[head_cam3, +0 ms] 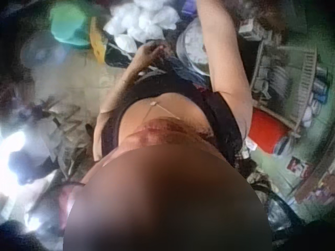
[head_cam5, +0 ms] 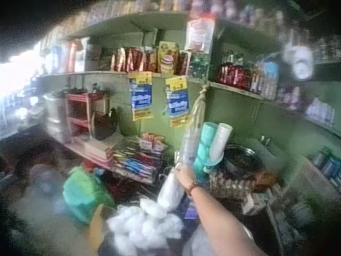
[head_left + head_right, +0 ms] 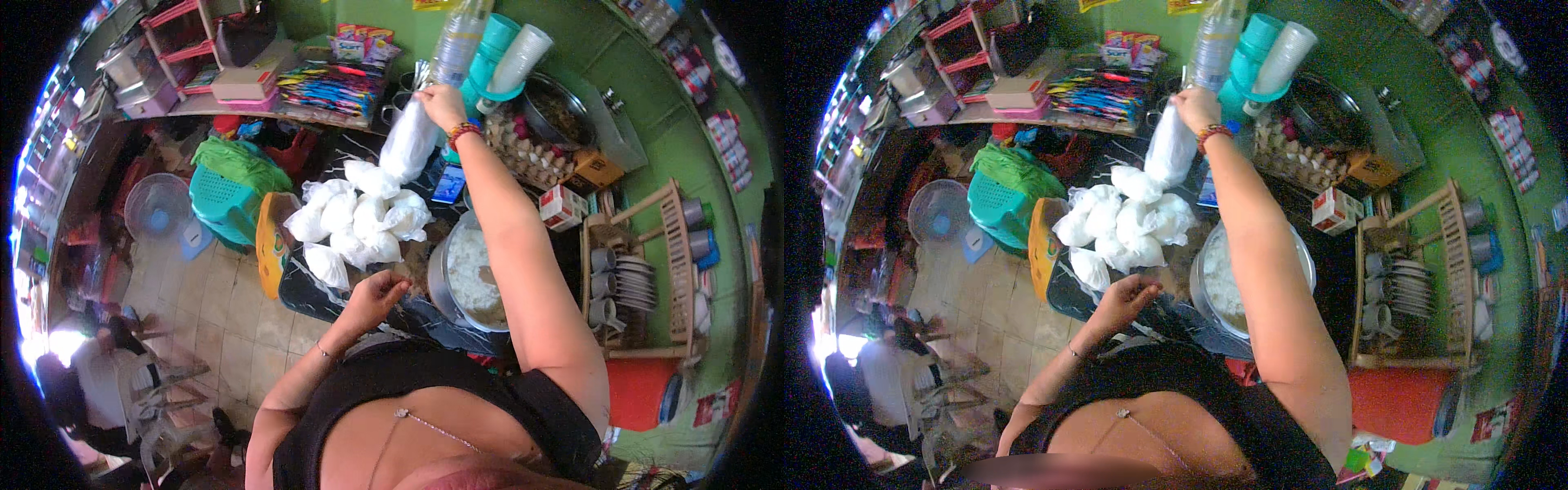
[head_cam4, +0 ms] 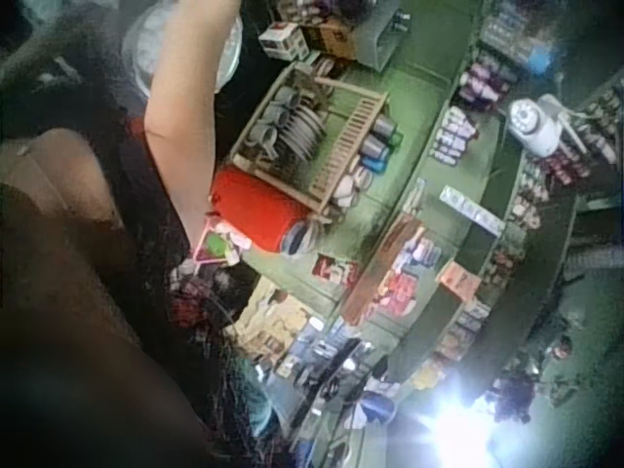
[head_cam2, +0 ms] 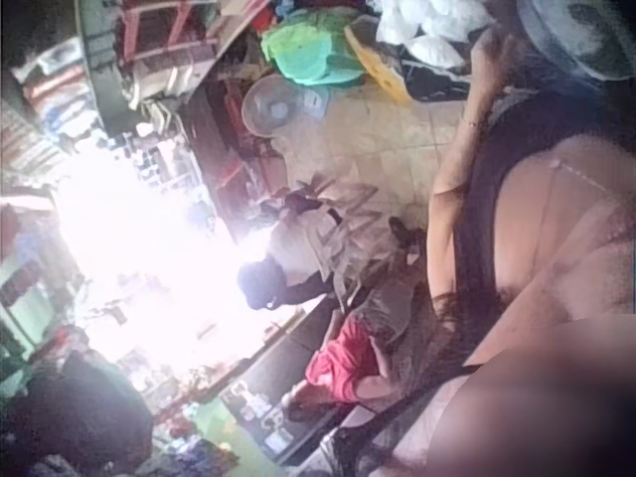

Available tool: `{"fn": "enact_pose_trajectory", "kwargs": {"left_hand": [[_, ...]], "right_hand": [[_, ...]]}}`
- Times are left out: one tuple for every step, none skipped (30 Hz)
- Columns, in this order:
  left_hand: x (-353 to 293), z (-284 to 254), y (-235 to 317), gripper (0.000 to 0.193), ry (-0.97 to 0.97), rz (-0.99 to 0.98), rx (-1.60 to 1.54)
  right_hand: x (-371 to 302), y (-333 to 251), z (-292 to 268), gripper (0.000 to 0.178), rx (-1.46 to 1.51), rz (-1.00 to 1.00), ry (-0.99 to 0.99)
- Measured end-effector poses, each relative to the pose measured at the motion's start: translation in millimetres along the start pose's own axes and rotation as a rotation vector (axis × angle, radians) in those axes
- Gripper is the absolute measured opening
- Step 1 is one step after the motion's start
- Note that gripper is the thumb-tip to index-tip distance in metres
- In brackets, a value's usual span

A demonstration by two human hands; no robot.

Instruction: The person scoops a white substance from a large metal bowl into small plastic bags using a wooden spoon. They then tie the bags and place them on the counter. The person also moves a green plastic stool and a fan during the process.

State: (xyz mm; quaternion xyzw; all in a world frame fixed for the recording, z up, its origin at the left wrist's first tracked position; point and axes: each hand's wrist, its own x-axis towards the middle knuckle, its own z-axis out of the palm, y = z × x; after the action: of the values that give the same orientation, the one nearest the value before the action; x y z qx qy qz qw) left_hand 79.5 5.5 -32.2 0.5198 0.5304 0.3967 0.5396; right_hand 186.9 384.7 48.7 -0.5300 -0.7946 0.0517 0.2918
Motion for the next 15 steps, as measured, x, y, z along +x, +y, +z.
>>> {"fn": "enact_pose_trajectory", "kwargs": {"left_hand": [[-6, -2, -6, 0.023, 0.032, 0.006, -0.023], [-11, -7, -12, 0.023, 0.06, 0.014, -0.047], [-15, -11, -29, 0.022, 0.086, -0.033, -0.132], [-20, -15, -20, 0.023, 0.127, -0.094, -0.154], [-22, -19, -16, 0.023, 0.131, -0.121, -0.167], [-21, -22, -13, 0.023, 0.133, -0.139, -0.175], [-18, -23, -15, 0.023, 0.134, -0.127, -0.194], [-15, -24, -13, 0.026, 0.12, -0.121, -0.206], [-13, -26, -11, 0.029, 0.122, -0.115, -0.221], [-10, -27, -9, 0.032, 0.116, -0.104, -0.236], [-3, -28, -19, 0.042, 0.105, -0.099, -0.271], [3, -30, -22, 0.047, 0.053, -0.126, -0.491], [10, -34, -24, 0.051, 0.004, -0.154, -0.711], [16, -38, -25, 0.056, -0.043, -0.179, -0.932], [25, -43, -14, 0.064, -0.193, -0.153, -1.128]], "right_hand": [[0, 1, -2, 0.024, 0.03, -0.015, -0.008], [3, 1, -2, 0.025, 0.026, -0.097, 0.069], [5, -6, -3, 0.027, 0.015, -0.115, 0.063], [8, -11, -10, 0.029, -0.006, -0.127, 0.064], [9, -12, -10, 0.03, 0.214, -0.125, 0.182], [14, -15, -12, 0.031, 0.433, -0.124, 0.312], [15, -29, -18, 0.033, 0.657, -0.128, 0.439], [13, -38, -30, 0.034, 1.029, -0.005, 0.328], [1, -67, -53, 0.036, 1.401, 0.12, 0.19], [-15, -90, -78, 0.039, 1.76, 0.254, 0.041], [-33, -105, -99, 0.042, 1.841, 0.192, -0.223], [-56, -117, -118, 0.046, 1.898, 0.129, -0.489], [-83, -131, -131, 0.048, 1.976, 0.109, -0.703], [-112, -142, -139, 0.052, 2.045, 0.091, -0.928], [-143, -147, -144, 0.055, 2.043, 0.085, -1.064]]}}
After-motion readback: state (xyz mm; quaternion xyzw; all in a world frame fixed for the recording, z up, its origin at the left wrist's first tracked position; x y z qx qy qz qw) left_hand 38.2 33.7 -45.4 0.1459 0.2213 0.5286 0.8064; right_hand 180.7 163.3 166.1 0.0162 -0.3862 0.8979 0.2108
